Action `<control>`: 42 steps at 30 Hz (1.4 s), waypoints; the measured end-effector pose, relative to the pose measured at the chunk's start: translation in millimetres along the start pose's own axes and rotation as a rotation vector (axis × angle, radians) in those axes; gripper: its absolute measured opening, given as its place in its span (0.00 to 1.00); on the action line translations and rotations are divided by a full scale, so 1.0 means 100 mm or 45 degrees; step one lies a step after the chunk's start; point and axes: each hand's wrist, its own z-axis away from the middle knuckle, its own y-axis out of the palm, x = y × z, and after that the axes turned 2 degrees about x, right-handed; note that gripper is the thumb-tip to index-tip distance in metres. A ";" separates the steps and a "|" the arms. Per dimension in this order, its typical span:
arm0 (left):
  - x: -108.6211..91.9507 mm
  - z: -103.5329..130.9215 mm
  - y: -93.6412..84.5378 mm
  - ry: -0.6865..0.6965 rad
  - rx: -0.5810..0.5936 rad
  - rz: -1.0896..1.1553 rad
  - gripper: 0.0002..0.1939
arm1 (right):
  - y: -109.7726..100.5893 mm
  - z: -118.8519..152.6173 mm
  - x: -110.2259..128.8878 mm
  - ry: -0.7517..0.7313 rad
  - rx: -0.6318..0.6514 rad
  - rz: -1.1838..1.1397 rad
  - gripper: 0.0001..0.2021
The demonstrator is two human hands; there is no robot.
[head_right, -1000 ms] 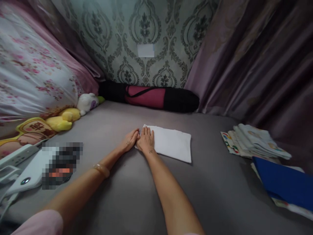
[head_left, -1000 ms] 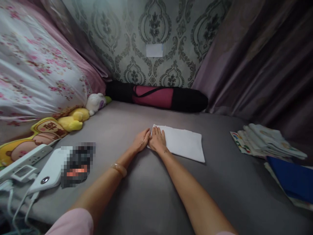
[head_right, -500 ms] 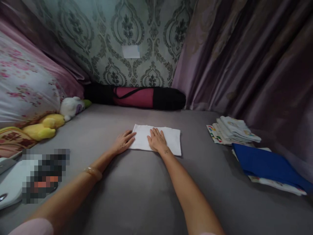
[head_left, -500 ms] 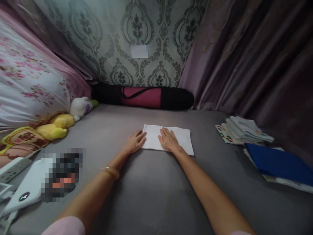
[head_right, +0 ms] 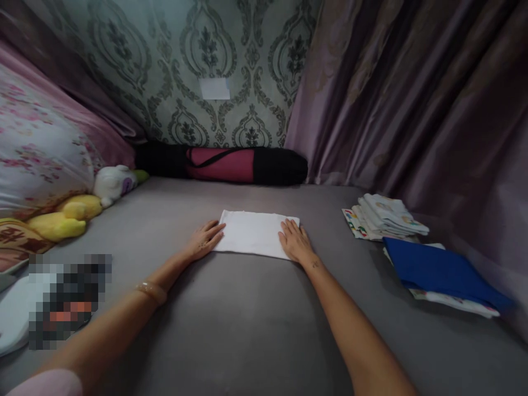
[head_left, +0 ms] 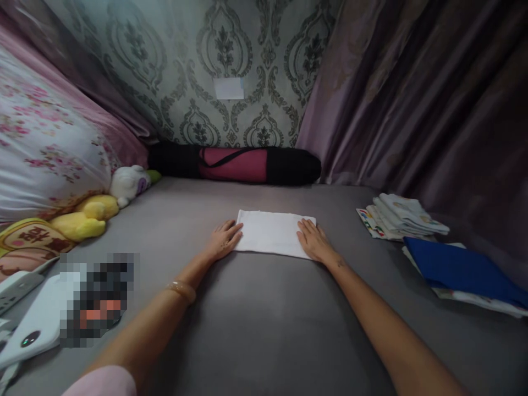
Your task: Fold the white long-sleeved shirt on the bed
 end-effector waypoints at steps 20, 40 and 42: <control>-0.44 -0.29 -0.10 -0.227 -0.043 0.004 0.20 | -0.33 0.11 0.02 0.744 0.108 -0.249 0.16; -1.16 -0.78 0.34 0.047 0.087 -0.011 0.22 | -0.39 -0.03 -0.04 0.872 0.083 -1.310 0.08; -1.16 -0.77 0.36 0.028 0.079 -0.011 0.23 | -0.39 -0.03 -0.02 0.830 0.040 -1.347 0.05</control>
